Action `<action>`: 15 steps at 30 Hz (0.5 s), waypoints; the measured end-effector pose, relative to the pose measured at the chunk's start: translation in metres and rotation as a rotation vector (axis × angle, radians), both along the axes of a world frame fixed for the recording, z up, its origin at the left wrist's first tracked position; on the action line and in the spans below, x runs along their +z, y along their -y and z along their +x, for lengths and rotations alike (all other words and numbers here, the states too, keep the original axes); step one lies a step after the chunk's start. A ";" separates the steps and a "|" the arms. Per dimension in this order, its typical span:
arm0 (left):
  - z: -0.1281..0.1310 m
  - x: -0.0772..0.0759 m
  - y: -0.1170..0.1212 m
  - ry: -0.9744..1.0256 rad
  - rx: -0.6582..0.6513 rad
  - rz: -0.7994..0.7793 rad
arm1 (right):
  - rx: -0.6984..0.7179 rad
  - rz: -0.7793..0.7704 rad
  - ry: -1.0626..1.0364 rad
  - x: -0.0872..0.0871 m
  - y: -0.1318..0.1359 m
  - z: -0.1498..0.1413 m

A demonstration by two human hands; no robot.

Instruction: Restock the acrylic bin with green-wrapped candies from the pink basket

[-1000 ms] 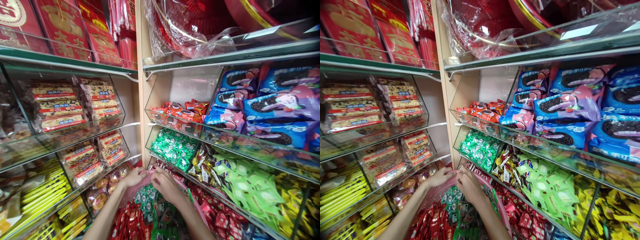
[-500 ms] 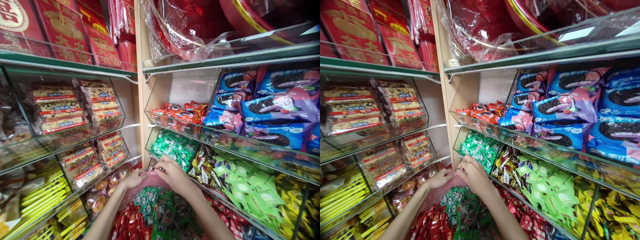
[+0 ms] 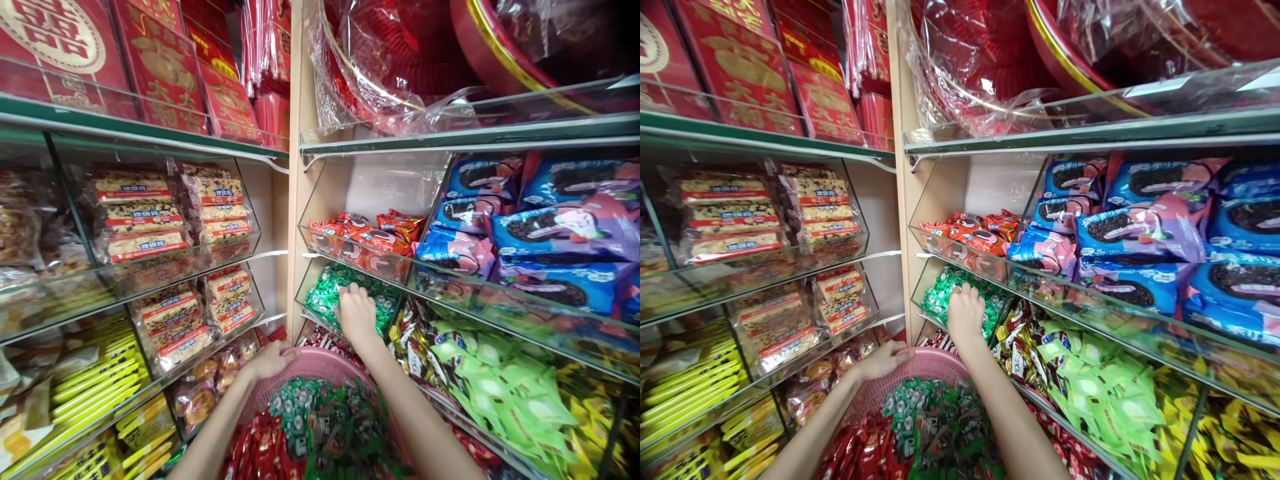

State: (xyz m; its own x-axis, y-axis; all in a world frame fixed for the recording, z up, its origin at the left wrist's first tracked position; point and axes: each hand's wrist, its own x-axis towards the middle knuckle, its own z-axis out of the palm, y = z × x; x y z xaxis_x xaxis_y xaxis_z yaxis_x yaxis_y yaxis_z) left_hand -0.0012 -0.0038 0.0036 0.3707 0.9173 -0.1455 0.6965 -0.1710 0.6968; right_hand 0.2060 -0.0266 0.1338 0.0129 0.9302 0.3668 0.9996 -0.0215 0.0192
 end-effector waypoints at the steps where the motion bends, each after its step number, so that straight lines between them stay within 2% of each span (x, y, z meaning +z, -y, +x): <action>1: 0.000 0.000 0.000 -0.007 -0.002 0.005 | -0.010 -0.004 0.001 -0.001 -0.001 0.000; 8: -0.001 -0.005 -0.003 0.006 -0.015 0.008 | -0.018 -0.002 -0.003 -0.006 -0.005 0.002; 15: -0.001 -0.002 -0.001 0.012 -0.021 0.010 | -0.027 0.027 0.000 -0.007 -0.007 0.006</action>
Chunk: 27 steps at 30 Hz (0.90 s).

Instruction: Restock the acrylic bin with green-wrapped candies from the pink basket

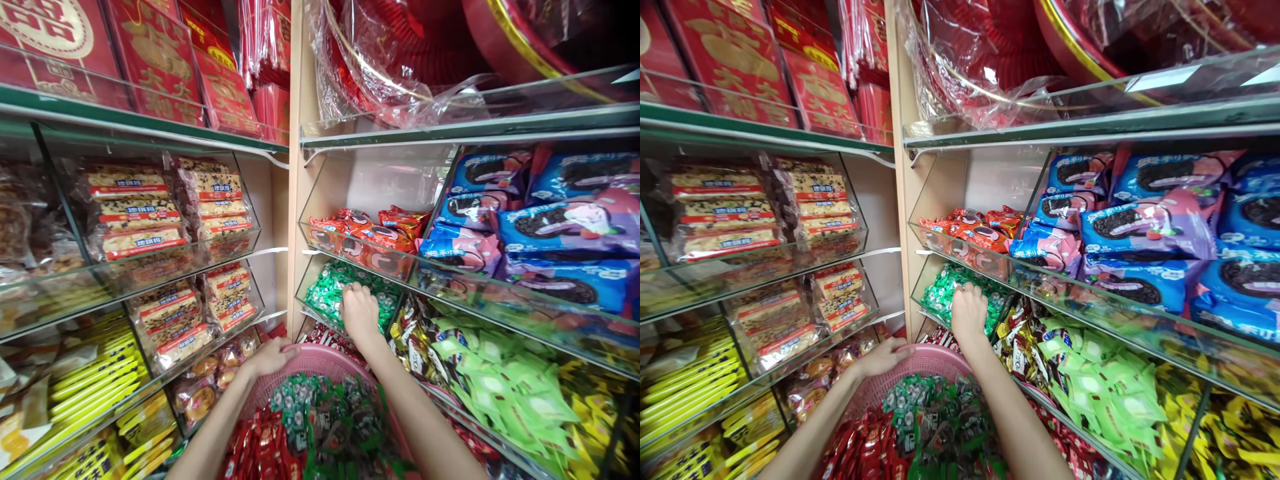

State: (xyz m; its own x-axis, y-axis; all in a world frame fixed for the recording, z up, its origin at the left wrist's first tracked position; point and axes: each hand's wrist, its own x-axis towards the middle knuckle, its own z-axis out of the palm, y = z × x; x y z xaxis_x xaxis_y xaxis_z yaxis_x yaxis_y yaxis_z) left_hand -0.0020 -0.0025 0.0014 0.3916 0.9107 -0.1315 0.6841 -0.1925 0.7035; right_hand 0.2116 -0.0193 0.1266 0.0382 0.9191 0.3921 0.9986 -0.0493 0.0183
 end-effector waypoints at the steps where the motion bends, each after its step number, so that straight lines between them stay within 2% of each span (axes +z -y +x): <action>1: 0.000 0.000 0.000 -0.001 0.001 -0.001 | -0.001 0.009 0.002 -0.001 -0.001 0.001; 5: 0.000 -0.001 0.000 0.010 -0.003 -0.016 | -0.019 0.061 -0.006 0.000 -0.002 0.002; 10: 0.002 0.001 0.001 0.034 -0.002 -0.020 | -0.048 0.156 -0.090 0.014 -0.002 0.005; 13: 0.003 0.005 0.003 0.050 -0.003 -0.043 | -0.013 0.237 -0.168 0.020 0.001 0.008; 15: 0.003 0.007 0.003 0.047 -0.008 -0.049 | 0.065 0.329 -0.224 0.018 0.006 0.010; 18: 0.003 0.008 0.002 0.036 -0.001 -0.045 | 0.285 0.394 -0.331 0.003 0.020 0.008; 22: 0.005 0.009 0.003 0.044 -0.015 -0.027 | 0.566 0.214 -0.482 -0.030 0.042 -0.003; 24: 0.005 0.010 0.004 0.028 -0.012 -0.012 | 0.606 0.129 -0.449 -0.044 0.050 -0.010; 27: 0.005 0.009 0.003 0.033 -0.021 -0.011 | 0.600 0.072 -0.334 -0.055 0.058 -0.018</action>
State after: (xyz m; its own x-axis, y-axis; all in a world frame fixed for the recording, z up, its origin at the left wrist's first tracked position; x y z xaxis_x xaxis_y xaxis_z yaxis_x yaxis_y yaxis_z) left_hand 0.0034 -0.0057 0.0105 0.4150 0.9008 -0.1280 0.6564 -0.1990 0.7277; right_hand 0.1938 -0.0776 0.0718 -0.3396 0.7910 0.5090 0.8048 0.5244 -0.2780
